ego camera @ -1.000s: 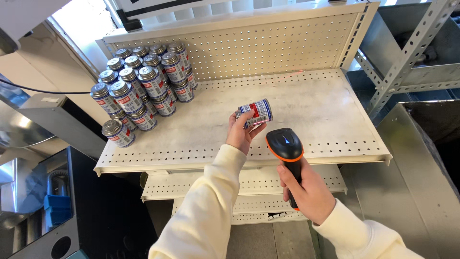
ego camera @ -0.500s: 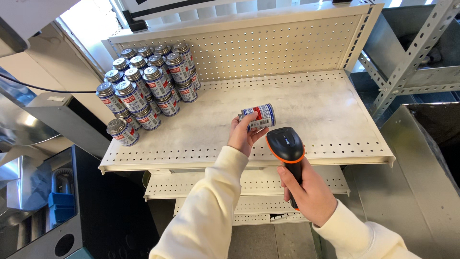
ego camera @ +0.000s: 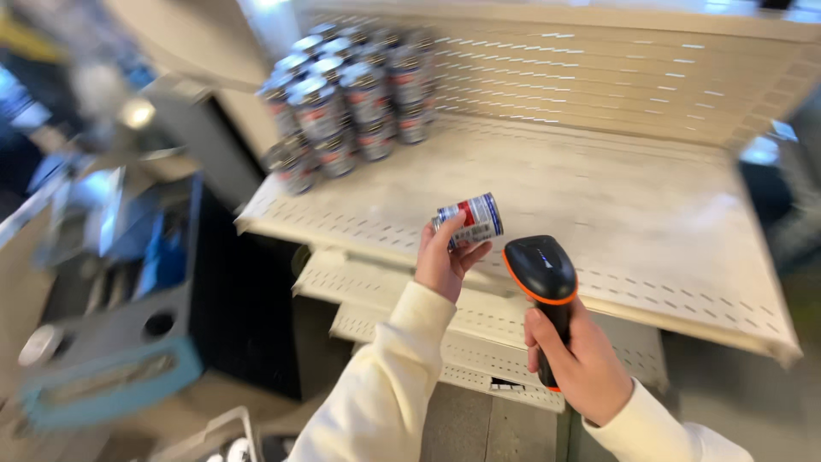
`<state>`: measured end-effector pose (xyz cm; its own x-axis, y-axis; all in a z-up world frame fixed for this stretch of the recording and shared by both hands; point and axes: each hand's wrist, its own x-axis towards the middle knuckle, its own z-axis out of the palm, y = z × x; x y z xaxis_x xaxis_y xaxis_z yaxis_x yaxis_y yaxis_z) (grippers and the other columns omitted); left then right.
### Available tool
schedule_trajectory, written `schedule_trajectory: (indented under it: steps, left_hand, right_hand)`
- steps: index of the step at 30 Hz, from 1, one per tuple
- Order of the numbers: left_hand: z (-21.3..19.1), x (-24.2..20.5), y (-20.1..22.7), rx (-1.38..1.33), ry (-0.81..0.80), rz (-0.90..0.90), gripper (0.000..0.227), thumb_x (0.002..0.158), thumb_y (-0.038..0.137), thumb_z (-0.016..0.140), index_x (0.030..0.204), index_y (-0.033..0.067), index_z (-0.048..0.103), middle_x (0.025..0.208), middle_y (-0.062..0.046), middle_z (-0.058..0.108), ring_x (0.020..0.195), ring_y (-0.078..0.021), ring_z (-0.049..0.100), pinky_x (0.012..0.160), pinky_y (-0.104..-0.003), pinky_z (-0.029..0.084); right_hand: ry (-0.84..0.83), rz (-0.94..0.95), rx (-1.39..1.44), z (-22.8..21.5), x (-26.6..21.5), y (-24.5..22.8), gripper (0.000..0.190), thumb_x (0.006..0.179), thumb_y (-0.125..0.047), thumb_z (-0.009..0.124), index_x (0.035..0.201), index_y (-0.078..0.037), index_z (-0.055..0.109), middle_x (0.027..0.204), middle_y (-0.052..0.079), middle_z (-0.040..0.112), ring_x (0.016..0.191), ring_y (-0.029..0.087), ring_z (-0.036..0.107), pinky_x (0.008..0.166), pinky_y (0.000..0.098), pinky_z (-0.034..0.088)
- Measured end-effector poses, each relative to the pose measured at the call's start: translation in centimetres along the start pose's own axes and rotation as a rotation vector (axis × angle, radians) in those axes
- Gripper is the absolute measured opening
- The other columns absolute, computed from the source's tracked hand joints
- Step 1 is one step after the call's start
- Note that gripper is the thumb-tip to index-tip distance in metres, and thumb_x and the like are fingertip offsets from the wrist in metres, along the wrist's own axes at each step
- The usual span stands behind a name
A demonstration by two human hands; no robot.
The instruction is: The person picks up a can from a shelf, uses a handheld scanner to scan the label, and then places the can into a wire basket, repeating this process for multiple cans.
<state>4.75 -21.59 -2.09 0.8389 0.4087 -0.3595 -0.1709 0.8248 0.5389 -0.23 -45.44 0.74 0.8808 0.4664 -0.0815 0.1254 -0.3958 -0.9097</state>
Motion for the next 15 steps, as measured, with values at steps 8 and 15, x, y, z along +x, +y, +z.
schedule_trajectory:
  steps: [8, 15]
  left_hand:
    - [-18.2, -11.4, 3.8, -0.193, 0.502, 0.331, 0.039, 0.096, 0.023, 0.08, 0.126, 0.0146, 0.056, 0.117, -0.014, 0.073, 0.097, -0.0259, 0.075, 0.083, -0.048, 0.069]
    - [-42.0, -21.6, -4.4, -0.353, 1.054, 0.405, 0.069, 0.085, 0.034, 0.085, 0.143, 0.0147, 0.052, 0.128, -0.023, 0.075, 0.1, -0.0366, 0.076, 0.078, -0.053, 0.068]
  right_hand:
    - [-0.351, -0.199, -0.128, 8.4, 4.0, 3.4, 0.034, 0.114, -0.036, 0.058, 0.105, -0.013, 0.081, 0.089, 0.003, 0.084, 0.053, 0.019, 0.065, 0.063, 0.0358, 0.058]
    - [-0.633, -0.463, -0.264, 17.5, 5.8, 9.1, 0.034, 0.115, -0.044, 0.061, 0.113, -0.015, 0.078, 0.102, 0.003, 0.082, 0.089, 0.021, 0.077, 0.096, 0.0368, 0.056]
